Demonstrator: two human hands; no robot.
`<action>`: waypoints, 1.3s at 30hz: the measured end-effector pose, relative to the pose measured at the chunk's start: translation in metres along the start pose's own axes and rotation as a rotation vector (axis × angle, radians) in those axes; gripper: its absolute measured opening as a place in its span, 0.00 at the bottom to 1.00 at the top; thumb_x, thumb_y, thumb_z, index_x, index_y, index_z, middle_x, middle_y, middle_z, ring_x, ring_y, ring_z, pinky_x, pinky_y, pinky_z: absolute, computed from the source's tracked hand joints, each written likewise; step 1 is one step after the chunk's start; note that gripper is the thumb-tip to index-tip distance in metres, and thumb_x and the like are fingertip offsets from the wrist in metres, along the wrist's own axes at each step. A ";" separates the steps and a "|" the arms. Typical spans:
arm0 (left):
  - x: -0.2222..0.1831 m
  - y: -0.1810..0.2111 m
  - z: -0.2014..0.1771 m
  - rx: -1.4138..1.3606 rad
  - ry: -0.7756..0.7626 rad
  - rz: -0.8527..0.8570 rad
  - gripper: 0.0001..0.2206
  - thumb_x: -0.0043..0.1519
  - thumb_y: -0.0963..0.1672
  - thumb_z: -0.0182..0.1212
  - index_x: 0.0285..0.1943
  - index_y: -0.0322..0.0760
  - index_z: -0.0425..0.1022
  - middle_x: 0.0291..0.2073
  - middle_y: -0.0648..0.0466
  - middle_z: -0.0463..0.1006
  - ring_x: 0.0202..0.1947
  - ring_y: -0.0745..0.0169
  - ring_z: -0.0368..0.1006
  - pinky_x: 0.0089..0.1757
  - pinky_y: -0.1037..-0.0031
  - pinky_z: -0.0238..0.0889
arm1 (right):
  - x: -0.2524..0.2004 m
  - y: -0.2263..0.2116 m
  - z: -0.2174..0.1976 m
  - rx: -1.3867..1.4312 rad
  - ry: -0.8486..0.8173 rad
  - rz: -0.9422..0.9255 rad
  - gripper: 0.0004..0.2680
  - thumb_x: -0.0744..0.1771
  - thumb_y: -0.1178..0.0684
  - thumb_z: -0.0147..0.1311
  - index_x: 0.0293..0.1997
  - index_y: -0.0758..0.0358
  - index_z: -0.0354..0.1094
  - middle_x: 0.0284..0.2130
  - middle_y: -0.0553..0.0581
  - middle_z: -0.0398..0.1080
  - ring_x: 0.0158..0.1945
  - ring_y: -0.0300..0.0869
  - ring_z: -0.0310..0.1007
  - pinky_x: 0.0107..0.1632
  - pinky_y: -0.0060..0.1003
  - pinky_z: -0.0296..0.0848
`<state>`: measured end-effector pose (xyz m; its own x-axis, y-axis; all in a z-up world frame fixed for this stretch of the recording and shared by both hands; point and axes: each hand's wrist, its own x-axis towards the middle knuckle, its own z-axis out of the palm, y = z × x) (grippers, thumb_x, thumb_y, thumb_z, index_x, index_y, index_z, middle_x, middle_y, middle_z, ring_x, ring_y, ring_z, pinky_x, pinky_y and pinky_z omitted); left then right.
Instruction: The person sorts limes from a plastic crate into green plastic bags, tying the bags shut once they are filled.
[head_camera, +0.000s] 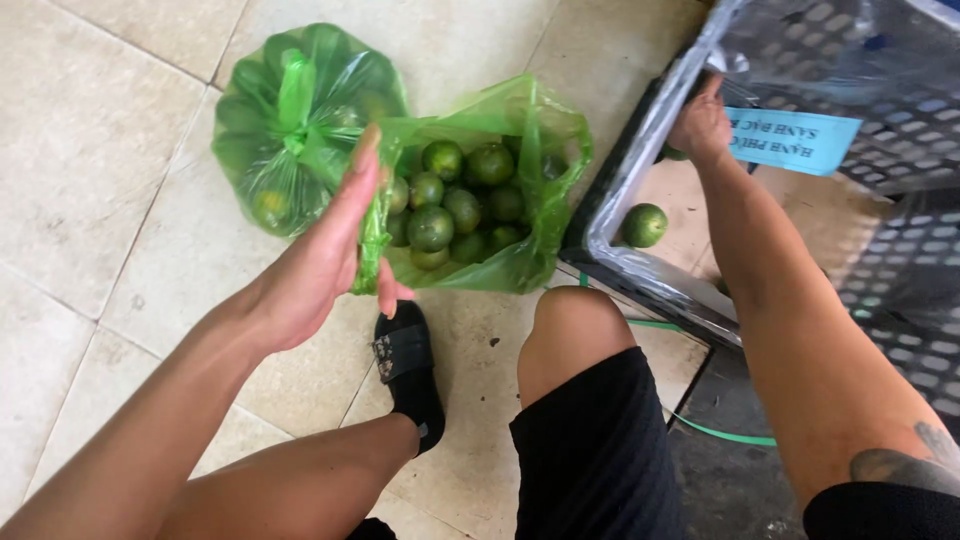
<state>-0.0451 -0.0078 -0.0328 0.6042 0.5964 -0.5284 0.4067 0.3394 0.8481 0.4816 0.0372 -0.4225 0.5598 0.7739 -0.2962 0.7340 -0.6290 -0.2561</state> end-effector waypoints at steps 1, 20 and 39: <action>-0.001 0.000 0.001 0.003 -0.016 -0.008 0.45 0.62 0.68 0.29 0.82 0.56 0.15 0.81 0.49 0.20 0.21 0.61 0.69 0.57 0.39 0.64 | -0.022 -0.015 -0.023 0.000 -0.016 0.127 0.44 0.63 0.37 0.64 0.77 0.64 0.26 0.61 0.72 0.64 0.61 0.62 0.69 0.61 0.51 0.68; 0.012 0.033 0.022 0.006 0.039 -0.070 0.46 0.55 0.70 0.32 0.80 0.64 0.24 0.80 0.57 0.20 0.55 0.45 0.68 0.43 0.57 0.74 | -0.245 -0.121 -0.225 0.566 0.177 -0.626 0.11 0.77 0.54 0.52 0.62 0.67 0.53 0.42 0.66 0.76 0.43 0.48 0.77 0.44 0.42 0.74; 0.025 -0.002 -0.030 -0.075 0.138 -0.207 0.51 0.56 0.64 0.51 0.81 0.58 0.19 0.79 0.49 0.44 0.29 0.58 0.70 0.48 0.58 0.73 | -0.172 -0.326 -0.001 -0.181 -0.440 -0.714 0.14 0.70 0.46 0.45 0.55 0.60 0.74 0.54 0.64 0.74 0.59 0.58 0.72 0.60 0.51 0.71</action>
<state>-0.0510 0.0283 -0.0464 0.4126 0.6004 -0.6850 0.4568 0.5143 0.7259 0.1460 0.1094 -0.2872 -0.2324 0.8574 -0.4591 0.9248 0.0487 -0.3773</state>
